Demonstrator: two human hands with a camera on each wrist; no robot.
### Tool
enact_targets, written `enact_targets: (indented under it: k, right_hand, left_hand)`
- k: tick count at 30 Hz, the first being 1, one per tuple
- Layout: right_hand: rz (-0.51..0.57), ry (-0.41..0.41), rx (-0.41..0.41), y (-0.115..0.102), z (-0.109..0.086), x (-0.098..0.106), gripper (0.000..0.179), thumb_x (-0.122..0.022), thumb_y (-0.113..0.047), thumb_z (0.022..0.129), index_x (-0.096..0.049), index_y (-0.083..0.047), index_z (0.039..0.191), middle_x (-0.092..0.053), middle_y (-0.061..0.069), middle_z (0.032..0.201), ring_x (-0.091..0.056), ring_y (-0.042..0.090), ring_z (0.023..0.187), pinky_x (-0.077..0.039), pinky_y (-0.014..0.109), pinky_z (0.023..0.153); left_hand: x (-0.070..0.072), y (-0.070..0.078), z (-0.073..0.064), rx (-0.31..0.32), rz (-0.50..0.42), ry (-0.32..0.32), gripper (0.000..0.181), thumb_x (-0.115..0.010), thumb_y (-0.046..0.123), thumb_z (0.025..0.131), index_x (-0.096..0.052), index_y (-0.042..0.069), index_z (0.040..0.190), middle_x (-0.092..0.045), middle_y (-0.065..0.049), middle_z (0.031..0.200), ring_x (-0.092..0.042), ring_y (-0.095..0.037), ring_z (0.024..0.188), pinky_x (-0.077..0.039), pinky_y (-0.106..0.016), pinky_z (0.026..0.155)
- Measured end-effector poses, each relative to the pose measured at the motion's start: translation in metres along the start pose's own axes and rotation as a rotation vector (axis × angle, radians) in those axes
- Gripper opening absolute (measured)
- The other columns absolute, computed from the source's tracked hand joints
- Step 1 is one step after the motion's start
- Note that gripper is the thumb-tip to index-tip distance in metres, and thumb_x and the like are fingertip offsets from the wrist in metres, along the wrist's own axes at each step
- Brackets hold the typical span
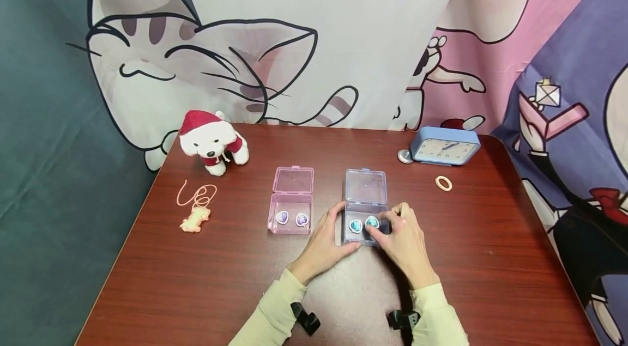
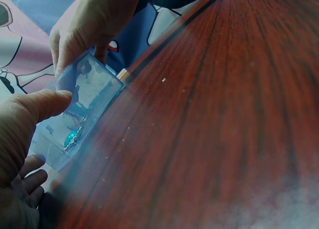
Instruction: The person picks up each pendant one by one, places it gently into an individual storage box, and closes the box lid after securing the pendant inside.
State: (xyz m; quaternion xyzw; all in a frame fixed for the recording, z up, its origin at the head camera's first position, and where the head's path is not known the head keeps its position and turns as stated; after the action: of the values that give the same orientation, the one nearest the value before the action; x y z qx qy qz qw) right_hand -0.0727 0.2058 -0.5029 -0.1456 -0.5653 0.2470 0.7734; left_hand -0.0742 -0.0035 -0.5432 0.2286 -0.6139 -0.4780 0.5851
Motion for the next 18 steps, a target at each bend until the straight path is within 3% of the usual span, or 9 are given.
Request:
enact_targets:
  k: [18]
  right_hand:
    - [-0.007, -0.036, -0.023, -0.0041, 0.0022, 0.0006, 0.03, -0.094, -0.026, 0.076, -0.08, -0.005, 0.093, -0.052, 0.005, 0.092, -0.053, 0.028, 0.089, -0.05, 0.049, 0.065]
  left_hand:
    - [-0.0007, -0.0026, 0.0003, 0.011, -0.001, -0.005, 0.098, -0.088, 0.034, 0.085, -0.031, 0.019, 0.164, -0.05, -0.011, 0.158, -0.048, -0.027, 0.144, -0.041, -0.052, 0.118]
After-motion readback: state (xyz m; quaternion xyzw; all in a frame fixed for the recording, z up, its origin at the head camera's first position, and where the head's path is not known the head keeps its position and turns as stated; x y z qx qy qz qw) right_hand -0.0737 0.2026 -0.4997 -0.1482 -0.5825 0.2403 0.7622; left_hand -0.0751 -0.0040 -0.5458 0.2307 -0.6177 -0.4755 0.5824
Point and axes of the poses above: each hand's wrist, its own z-axis towards the middle knuckle, its own x-axis out of the back of the hand, y = z × x, the point moved 2 cm from there along z, towards the middle knuckle
